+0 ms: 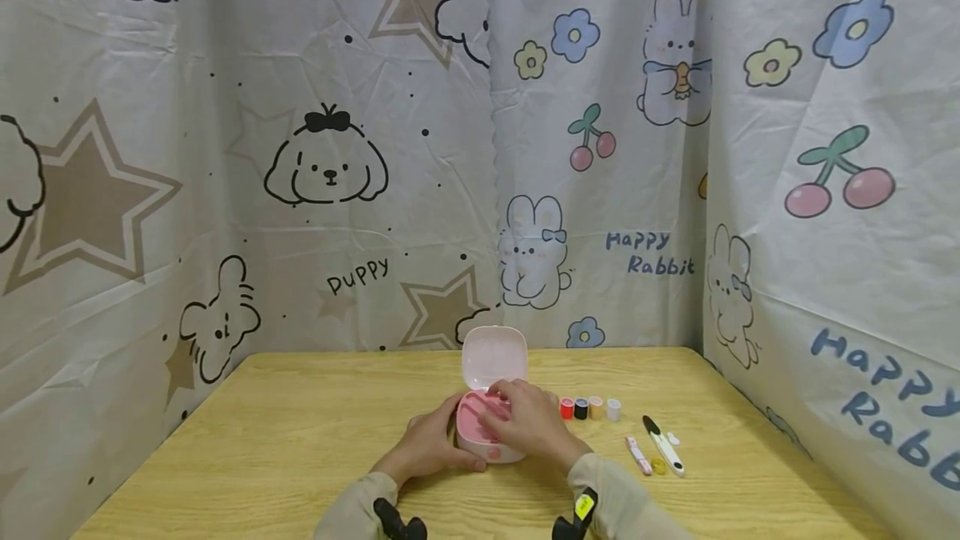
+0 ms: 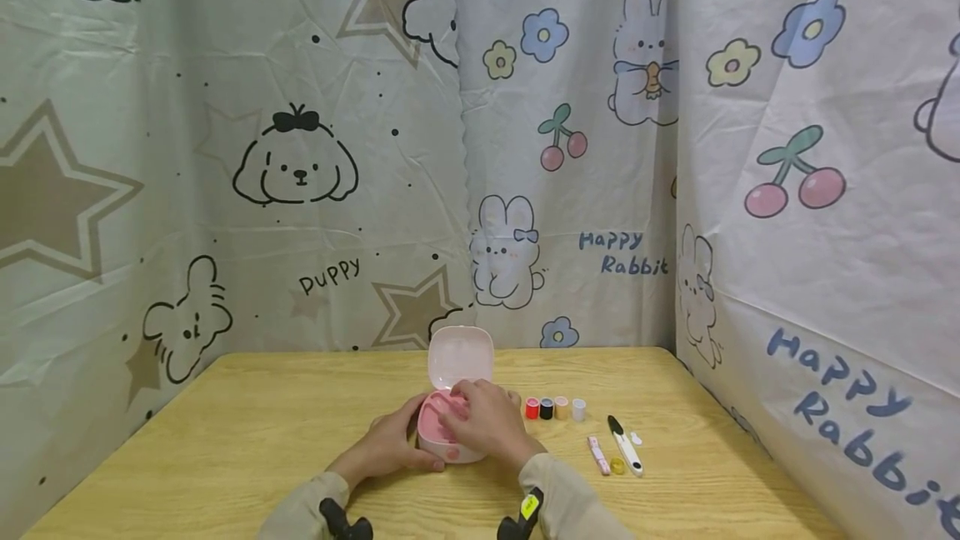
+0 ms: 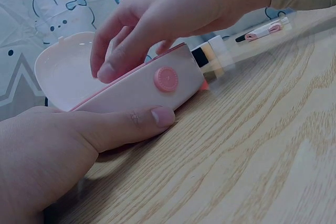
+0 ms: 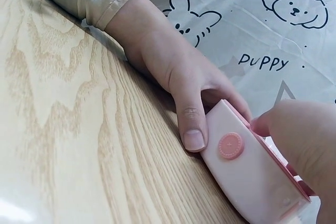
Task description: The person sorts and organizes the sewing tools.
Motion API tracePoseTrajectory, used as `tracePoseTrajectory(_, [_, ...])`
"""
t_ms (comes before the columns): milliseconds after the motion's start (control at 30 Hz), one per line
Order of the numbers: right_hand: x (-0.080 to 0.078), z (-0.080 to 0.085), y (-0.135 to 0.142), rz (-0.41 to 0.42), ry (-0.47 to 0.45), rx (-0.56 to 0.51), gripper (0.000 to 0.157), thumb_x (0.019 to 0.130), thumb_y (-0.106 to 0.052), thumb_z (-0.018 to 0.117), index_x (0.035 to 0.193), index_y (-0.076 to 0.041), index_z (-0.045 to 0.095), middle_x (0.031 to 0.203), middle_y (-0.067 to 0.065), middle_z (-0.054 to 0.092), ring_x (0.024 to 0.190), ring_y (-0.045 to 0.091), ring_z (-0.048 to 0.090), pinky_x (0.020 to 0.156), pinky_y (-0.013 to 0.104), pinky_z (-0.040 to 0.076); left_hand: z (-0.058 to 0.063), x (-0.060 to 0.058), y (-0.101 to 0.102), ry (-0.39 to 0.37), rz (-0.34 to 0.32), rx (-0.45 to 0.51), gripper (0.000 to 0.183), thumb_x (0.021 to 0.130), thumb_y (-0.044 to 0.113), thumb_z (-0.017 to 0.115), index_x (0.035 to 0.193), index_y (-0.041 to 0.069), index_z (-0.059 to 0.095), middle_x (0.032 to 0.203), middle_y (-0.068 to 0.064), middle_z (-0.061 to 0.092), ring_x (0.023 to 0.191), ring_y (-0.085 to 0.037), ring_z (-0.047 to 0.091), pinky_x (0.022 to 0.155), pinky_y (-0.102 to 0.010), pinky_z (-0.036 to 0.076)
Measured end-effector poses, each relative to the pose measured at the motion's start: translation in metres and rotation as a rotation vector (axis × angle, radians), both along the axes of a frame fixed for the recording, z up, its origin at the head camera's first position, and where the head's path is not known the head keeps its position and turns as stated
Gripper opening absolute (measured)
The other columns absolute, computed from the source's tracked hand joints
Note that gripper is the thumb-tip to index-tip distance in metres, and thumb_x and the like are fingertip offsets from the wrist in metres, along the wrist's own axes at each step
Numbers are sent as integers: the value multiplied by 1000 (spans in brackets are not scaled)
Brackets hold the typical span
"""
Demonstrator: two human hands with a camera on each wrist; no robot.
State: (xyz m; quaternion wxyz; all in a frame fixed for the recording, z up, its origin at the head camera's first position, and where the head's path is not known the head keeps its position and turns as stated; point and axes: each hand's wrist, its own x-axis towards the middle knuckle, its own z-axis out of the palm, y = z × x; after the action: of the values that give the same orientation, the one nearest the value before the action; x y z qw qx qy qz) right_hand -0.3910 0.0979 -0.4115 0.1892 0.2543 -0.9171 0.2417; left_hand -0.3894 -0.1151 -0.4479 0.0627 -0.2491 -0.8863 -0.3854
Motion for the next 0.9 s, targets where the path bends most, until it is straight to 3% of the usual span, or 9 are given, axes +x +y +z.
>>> tracePoseTrajectory(200, [-2,-2,0,-11,18,64,35,89,-42,78,114,-18,75,87,-8,61,81,11,54,75,42,39,2,2,0,-11,4,-10,117,69,58,92,159,7,36,158,-12,46,140,-38,44,106,-72,24])
tracePoseTrajectory(467, [-3,-5,1,10,17,88,38,89,-41,79,120,-18,77,96,-6,64,89,15,55,79,45,39,2,1,0,-5,11,-10,119,70,57,92,159,4,34,158,-16,45,140,-41,43,106,-74,23])
tracePoseTrajectory(900, [-3,-6,-1,19,9,78,24,90,-33,79,109,-18,82,94,-8,63,89,14,54,78,44,38,-3,-4,0,-37,29,-21,121,68,59,92,160,5,34,159,-14,44,142,-37,41,108,-72,22])
